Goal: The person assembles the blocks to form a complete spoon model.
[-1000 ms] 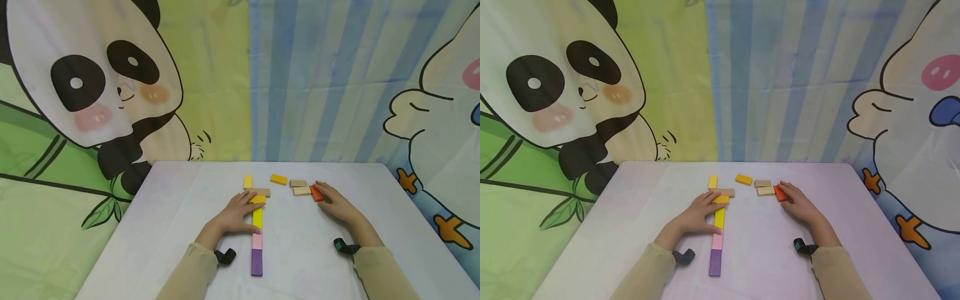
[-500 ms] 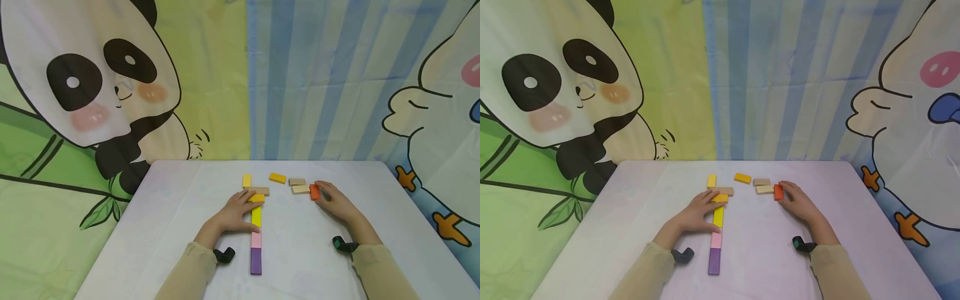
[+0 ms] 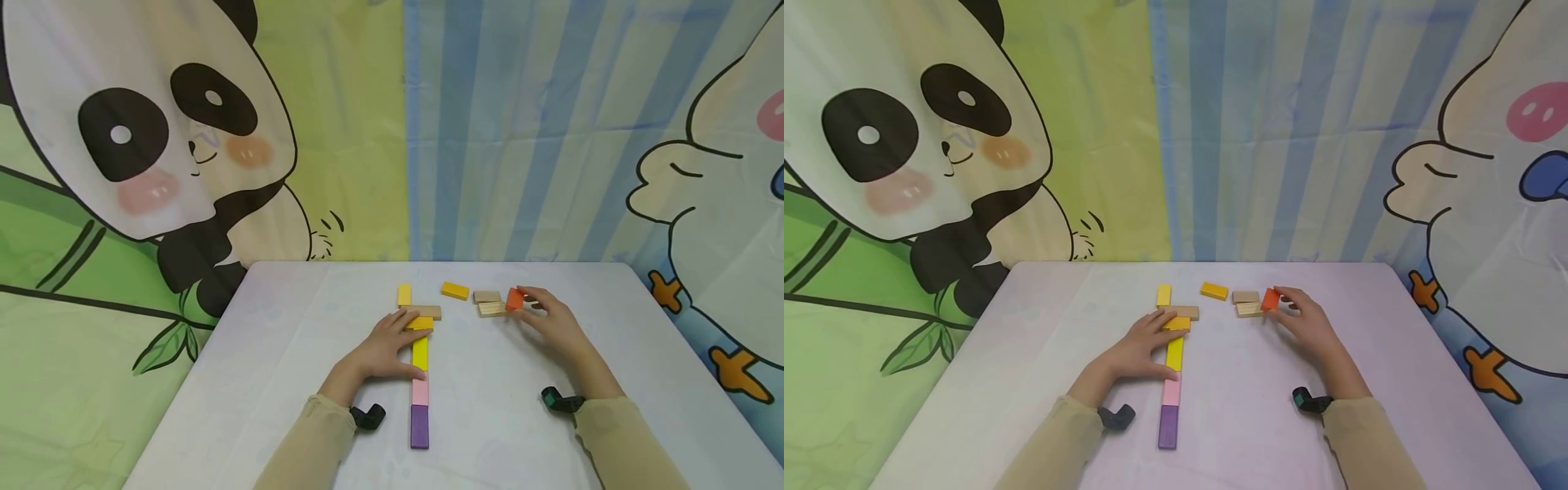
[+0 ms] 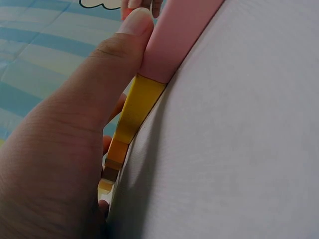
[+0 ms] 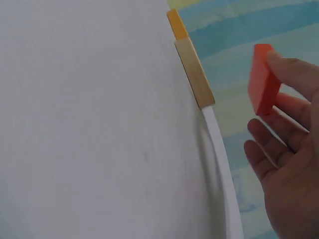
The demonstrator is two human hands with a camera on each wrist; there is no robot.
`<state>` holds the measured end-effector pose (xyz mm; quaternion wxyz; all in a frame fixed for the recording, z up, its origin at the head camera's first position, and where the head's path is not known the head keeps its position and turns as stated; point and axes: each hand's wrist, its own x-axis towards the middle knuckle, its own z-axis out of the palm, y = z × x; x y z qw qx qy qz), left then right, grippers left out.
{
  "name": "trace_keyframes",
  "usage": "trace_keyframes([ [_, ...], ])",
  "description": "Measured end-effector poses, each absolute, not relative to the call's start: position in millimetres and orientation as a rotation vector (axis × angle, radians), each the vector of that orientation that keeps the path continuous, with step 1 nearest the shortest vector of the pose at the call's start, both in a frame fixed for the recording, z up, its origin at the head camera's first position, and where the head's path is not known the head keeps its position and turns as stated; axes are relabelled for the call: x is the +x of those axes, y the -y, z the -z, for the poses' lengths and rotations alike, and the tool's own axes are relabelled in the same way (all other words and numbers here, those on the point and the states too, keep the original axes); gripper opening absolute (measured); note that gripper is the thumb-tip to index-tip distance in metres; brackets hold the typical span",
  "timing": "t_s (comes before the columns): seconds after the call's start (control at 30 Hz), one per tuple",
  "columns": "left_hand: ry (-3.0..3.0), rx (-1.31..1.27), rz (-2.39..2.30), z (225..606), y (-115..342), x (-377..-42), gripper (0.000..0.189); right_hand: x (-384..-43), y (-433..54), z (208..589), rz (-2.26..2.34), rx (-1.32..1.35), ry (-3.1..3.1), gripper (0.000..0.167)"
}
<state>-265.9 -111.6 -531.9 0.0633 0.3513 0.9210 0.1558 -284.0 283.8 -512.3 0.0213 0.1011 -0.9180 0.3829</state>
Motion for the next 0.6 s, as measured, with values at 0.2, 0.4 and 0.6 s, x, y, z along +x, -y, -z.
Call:
trace_keyframes([
  [0.2,-2.788,1.047,-0.463,533.6,111.4,-266.6,0.097,-300.3,-225.0,495.4,-1.462,0.393,2.808,0.065],
  [0.4,-2.793,1.034,-0.466,535.8,111.6,-267.8,0.096,-326.2,-157.5,497.5,-1.604,0.543,2.762,0.066],
  [0.6,-2.792,1.086,-0.482,532.9,111.9,-268.0,0.096,-345.2,-120.2,512.6,-1.686,0.566,2.782,0.065],
])
